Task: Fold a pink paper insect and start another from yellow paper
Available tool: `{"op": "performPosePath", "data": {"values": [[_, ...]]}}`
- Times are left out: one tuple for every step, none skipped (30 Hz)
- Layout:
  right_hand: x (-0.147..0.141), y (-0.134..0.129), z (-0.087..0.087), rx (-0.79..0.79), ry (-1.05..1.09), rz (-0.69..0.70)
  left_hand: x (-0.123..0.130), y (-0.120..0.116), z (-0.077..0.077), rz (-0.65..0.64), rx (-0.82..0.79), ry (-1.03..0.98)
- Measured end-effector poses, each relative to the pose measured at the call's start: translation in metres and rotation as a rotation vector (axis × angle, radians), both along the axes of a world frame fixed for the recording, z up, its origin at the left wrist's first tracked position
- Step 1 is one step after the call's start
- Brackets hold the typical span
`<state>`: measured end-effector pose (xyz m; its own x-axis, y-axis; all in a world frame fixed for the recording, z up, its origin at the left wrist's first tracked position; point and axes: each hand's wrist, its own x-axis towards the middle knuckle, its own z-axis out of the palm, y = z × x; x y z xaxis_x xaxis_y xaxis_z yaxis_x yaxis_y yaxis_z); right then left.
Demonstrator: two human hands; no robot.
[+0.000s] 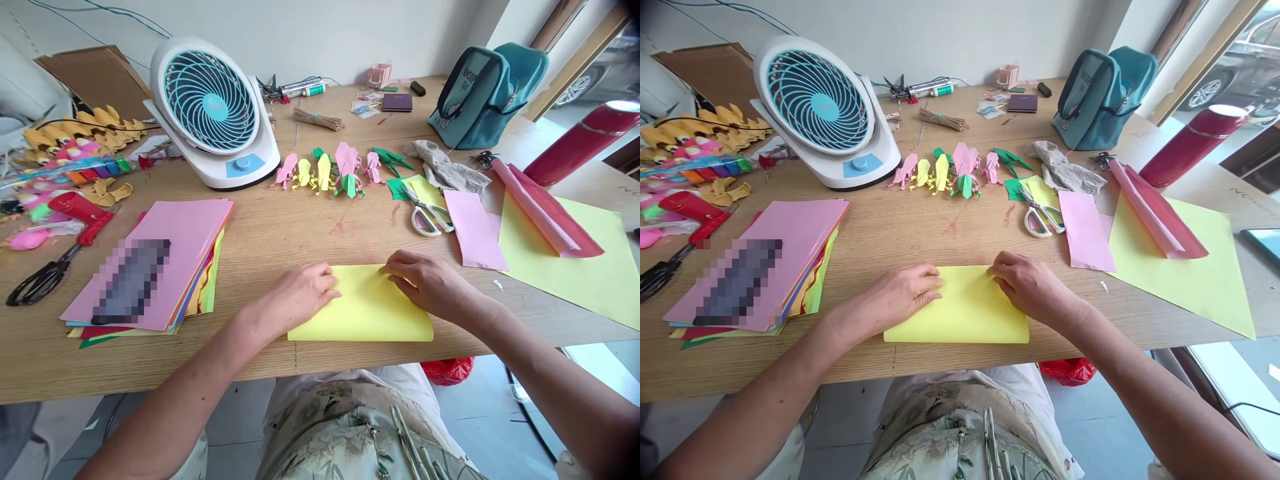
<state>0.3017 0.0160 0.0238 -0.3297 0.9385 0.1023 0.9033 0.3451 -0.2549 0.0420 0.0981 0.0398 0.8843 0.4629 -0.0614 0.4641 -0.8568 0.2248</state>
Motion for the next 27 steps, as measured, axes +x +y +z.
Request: {"op": "performPosePath", "data": {"values": [[-0.001,-0.002,0.002,-0.011,-0.03,-0.012,0.002,-0.006,0.002,-0.005,0.043,0.045],[-0.003,-0.004,0.004,-0.017,-0.068,-0.024,0.005,-0.013,0.003,-0.024,0.085,0.087],[-0.005,-0.005,0.005,-0.019,-0.108,-0.031,0.009,-0.018,0.003,-0.053,0.119,0.119],[-0.007,-0.007,0.005,-0.018,-0.147,-0.037,0.012,-0.023,0.003,-0.079,0.142,0.139],[-0.01,-0.008,0.005,-0.014,-0.182,-0.042,0.016,-0.028,0.003,-0.082,0.148,0.161],[-0.012,-0.01,0.005,-0.009,-0.211,-0.047,0.019,-0.031,0.003,-0.05,0.141,0.182],[-0.015,-0.011,0.004,-0.005,-0.234,-0.053,0.022,-0.034,0.003,-0.01,0.125,0.203],[-0.017,-0.013,0.003,-0.001,-0.253,-0.058,0.025,-0.036,0.004,0.036,0.105,0.222],[-0.019,-0.015,0.002,0.003,-0.27,-0.063,0.028,-0.038,0.004,0.077,0.089,0.238],[-0.021,-0.016,0.002,0.008,-0.286,-0.063,0.03,-0.039,0.004,0.105,0.078,0.251],[-0.023,-0.018,0.001,0.013,-0.3,-0.059,0.032,-0.041,0.005,0.126,0.077,0.258],[-0.024,-0.02,0.001,0.019,-0.314,-0.051,0.033,-0.042,0.004,0.144,0.084,0.262],[-0.024,-0.022,0.0,0.024,-0.326,-0.042,0.035,-0.044,0.004,0.164,0.095,0.263],[-0.025,-0.024,0.0,0.03,-0.336,-0.033,0.036,-0.046,0.003,0.182,0.108,0.262],[-0.025,-0.026,-0.001,0.035,-0.344,-0.023,0.037,-0.048,0.002,0.196,0.119,0.259],[-0.026,-0.027,-0.001,0.04,-0.35,-0.016,0.039,-0.05,0.001,0.207,0.125,0.259],[-0.026,-0.029,-0.002,0.046,-0.353,-0.01,0.04,-0.052,0.0,0.217,0.13,0.259],[-0.026,-0.03,-0.002,0.053,-0.356,-0.005,0.042,-0.055,-0.001,0.231,0.133,0.262],[-0.026,-0.031,-0.003,0.06,-0.359,0.0,0.044,-0.057,-0.001,0.249,0.137,0.266],[-0.025,-0.032,-0.004,0.067,-0.36,0.007,0.047,-0.059,-0.001,0.269,0.141,0.274],[-0.025,-0.033,-0.005,0.073,-0.361,0.012,0.049,-0.061,0.0,0.289,0.143,0.285],[-0.025,-0.034,-0.006,0.081,-0.358,0.016,0.051,-0.063,0.001,0.309,0.143,0.298],[-0.024,-0.036,-0.007,0.089,-0.352,0.02,0.053,-0.064,0.002,0.324,0.138,0.312],[-0.024,-0.037,-0.008,0.098,-0.343,0.022,0.055,-0.065,0.004,0.333,0.128,0.324],[-0.023,-0.038,-0.009,0.107,-0.332,0.024,0.056,-0.065,0.005,0.339,0.117,0.331],[-0.022,-0.038,-0.01,0.115,-0.323,0.025,0.057,-0.065,0.006,0.343,0.106,0.336],[-0.021,-0.039,-0.012,0.121,-0.316,0.026,0.057,-0.066,0.007,0.347,0.098,0.337]]}}
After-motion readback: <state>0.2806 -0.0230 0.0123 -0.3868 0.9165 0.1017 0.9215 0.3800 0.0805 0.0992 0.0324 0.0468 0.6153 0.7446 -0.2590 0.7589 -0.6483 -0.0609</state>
